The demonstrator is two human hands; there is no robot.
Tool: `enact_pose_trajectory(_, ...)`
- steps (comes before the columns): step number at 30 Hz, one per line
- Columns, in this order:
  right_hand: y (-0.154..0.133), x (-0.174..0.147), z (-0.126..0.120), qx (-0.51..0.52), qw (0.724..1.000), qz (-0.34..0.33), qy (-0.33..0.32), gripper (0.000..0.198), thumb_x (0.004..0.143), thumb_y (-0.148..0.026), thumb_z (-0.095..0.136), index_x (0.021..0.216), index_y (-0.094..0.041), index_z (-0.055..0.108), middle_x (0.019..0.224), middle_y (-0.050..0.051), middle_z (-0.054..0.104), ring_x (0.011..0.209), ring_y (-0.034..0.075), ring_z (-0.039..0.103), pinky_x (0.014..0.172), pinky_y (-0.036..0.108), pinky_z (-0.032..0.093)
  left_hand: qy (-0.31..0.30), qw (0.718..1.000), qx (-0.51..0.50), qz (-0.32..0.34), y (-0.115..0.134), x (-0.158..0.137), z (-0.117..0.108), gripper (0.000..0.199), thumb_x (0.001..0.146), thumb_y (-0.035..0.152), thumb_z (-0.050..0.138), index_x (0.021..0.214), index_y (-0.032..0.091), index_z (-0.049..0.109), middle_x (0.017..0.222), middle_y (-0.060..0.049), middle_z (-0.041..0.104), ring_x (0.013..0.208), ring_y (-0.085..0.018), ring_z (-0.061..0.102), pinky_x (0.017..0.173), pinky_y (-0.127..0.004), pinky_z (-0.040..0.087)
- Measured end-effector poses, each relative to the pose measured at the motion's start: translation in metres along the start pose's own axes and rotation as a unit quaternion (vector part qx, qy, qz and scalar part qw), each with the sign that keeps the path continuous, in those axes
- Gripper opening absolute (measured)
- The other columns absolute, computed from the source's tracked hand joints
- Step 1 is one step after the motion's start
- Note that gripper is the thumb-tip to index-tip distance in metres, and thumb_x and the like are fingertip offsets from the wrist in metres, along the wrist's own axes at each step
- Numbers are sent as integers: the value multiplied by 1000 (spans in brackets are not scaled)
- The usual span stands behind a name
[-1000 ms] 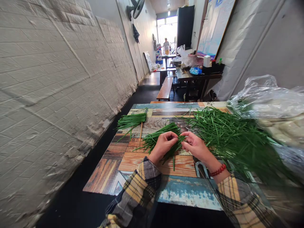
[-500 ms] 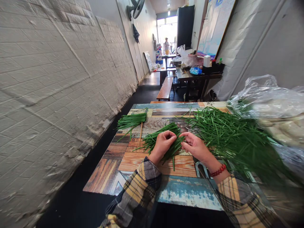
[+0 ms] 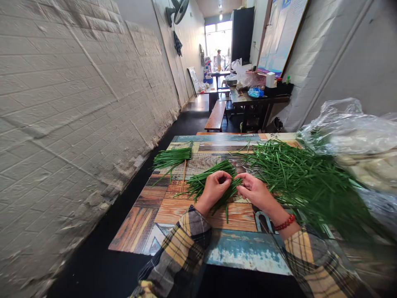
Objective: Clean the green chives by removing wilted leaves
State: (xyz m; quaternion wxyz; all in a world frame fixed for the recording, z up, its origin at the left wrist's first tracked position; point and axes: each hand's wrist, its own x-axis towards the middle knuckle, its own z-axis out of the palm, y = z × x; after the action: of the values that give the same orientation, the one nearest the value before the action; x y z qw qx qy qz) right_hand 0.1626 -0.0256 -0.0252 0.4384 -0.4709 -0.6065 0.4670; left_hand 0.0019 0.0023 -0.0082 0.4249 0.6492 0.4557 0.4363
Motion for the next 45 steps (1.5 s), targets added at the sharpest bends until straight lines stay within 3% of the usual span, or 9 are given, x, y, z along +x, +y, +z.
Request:
enact_pose_trajectory(10, -3, -1, -2, -9, 1000, -2, 2, 48, 76, -22, 55, 124, -18, 47, 59, -6, 56, 47, 10, 50, 47, 22, 39, -13, 997, 66, 49, 3, -1, -3, 10, 73, 14, 58, 70, 14, 67, 69, -2, 63, 66, -12, 54, 63, -22, 40)
enact_pose_trajectory(15, -5, -2, -2, -18, 1000, -2, 7, 33, 77, -22, 55, 109, -19, 52, 59, -7, 53, 50, 11, 52, 49, 22, 40, -61, 993, 73, 72, 7, -2, -4, 13, 75, 13, 55, 69, 14, 67, 71, -2, 64, 70, -13, 55, 67, -23, 40)
enact_pose_trajectory(21, -4, -2, -1, 4, 1000, -6, 4, 27, 79, -27, 56, 105, -20, 51, 62, -6, 52, 56, 12, 58, 50, 22, 42, -120, 993, -9, 9, 14, -3, -5, 19, 80, 28, 58, 82, 12, 68, 78, -4, 66, 73, -14, 56, 69, -23, 42)
enact_pose_trajectory(25, -8, -3, -2, 38, 999, -6, -10, 37, 78, -28, 57, 114, -19, 49, 67, -5, 58, 59, 12, 60, 52, 23, 44, -187, 977, -93, -38, 13, -5, -4, 26, 80, 37, 60, 81, 12, 64, 71, -1, 62, 62, -10, 53, 61, -22, 41)
enact_pose_trajectory(27, -9, -3, -3, 44, 999, -9, -10, 41, 80, -28, 56, 119, -18, 48, 67, -4, 60, 56, 12, 58, 54, 24, 45, -176, 974, -125, -72, 11, -4, -5, 29, 79, 41, 60, 76, 12, 61, 66, 0, 60, 55, -9, 49, 55, -21, 39)
enact_pose_trajectory(31, -9, -4, -6, 45, 999, -8, -14, 39, 85, -33, 52, 119, -15, 48, 71, 1, 65, 56, 12, 58, 53, 24, 45, -94, 979, -154, -99, 9, -2, -10, 30, 74, 42, 65, 74, 13, 58, 62, 2, 57, 52, -7, 46, 51, -19, 35)
enact_pose_trajectory(38, -5, -6, -4, -16, 999, -3, -30, 28, 81, -39, 60, 97, -16, 61, 62, -1, 60, 51, 12, 54, 50, 24, 44, -44, 983, -156, -88, 6, 0, -15, 31, 71, 42, 68, 72, 12, 60, 61, 2, 54, 54, -7, 43, 51, -19, 33)
enact_pose_trajectory(45, -1, -7, -10, -192, 976, -95, 38, 20, 86, -32, 54, 93, -19, 68, 73, 2, 68, 65, 17, 62, 62, 29, 48, -27, 982, -168, -78, 3, 2, -16, 26, 66, 32, 73, 80, 12, 63, 73, 0, 58, 66, -9, 49, 62, -20, 40)
